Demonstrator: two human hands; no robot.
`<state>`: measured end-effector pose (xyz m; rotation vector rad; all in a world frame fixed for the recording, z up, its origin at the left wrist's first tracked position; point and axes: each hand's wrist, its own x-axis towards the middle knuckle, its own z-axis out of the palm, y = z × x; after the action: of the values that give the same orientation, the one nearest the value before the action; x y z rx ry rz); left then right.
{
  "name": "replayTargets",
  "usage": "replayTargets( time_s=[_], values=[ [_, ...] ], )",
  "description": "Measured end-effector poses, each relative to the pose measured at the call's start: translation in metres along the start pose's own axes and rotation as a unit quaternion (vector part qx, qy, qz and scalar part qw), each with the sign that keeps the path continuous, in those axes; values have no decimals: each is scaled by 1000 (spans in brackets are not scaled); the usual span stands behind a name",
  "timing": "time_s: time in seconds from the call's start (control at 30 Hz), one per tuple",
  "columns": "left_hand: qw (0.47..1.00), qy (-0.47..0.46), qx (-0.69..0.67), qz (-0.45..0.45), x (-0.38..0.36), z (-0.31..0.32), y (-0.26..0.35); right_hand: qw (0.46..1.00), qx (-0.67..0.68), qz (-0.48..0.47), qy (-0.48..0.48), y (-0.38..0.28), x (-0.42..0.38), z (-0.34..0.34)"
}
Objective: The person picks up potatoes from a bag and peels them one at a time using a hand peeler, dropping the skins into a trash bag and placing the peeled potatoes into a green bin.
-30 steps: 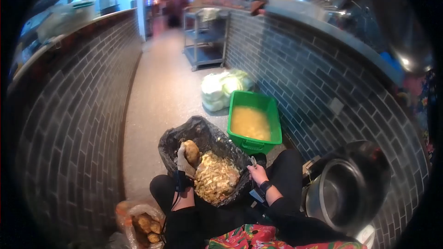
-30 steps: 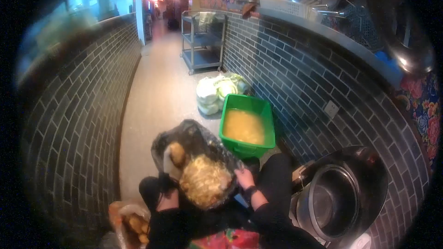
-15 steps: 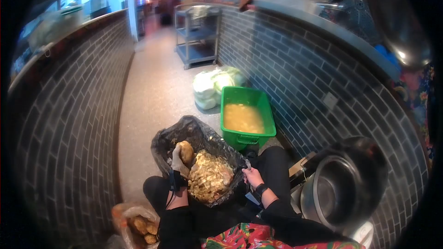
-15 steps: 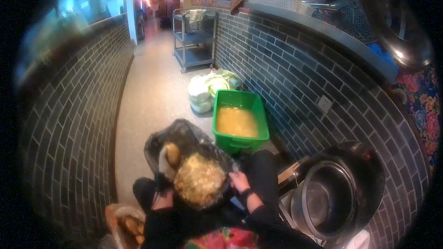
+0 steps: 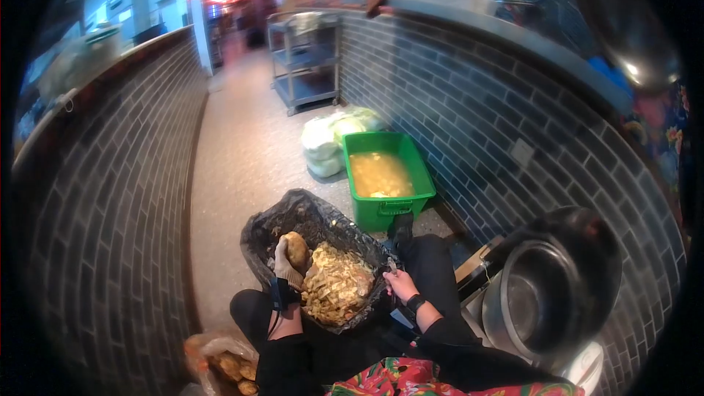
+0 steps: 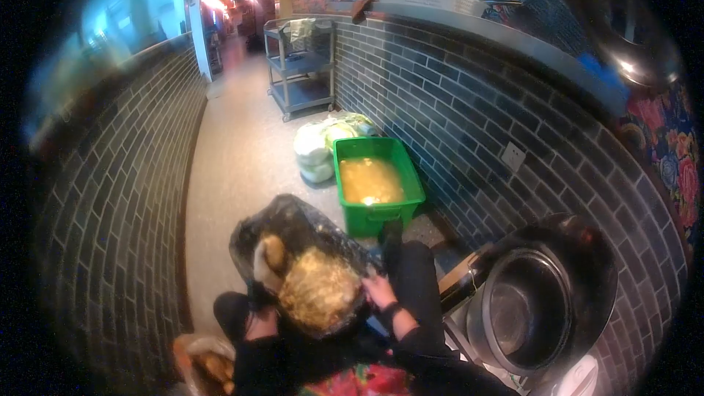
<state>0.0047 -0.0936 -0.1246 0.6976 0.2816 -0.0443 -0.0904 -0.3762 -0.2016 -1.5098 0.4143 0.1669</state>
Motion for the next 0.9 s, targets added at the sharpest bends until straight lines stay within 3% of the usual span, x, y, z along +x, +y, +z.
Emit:
replayTargets(
  time_s=[0.3,0.53,0.67,0.8,0.83,0.9],
  values=[
    [999,-27,11,-29,-12,0,1,999,20,-7,26,14,-4,7],
    [999,-29,-5,-13,-20,2,2,999,0,-32,-11,19,6,14],
    [999,-1,14,-30,-8,-19,5,998,-47,-32,14,10,18,29],
    [998,59,-6,-28,1,-34,4,999,-12,-41,-9,13,38,47],
    [999,21,27,-30,13,-53,2,999,-24,-32,-4,12,41,50],
    [998,46,12,-39,3,-38,10,999,0,-33,-17,11,44,56]
  ],
)
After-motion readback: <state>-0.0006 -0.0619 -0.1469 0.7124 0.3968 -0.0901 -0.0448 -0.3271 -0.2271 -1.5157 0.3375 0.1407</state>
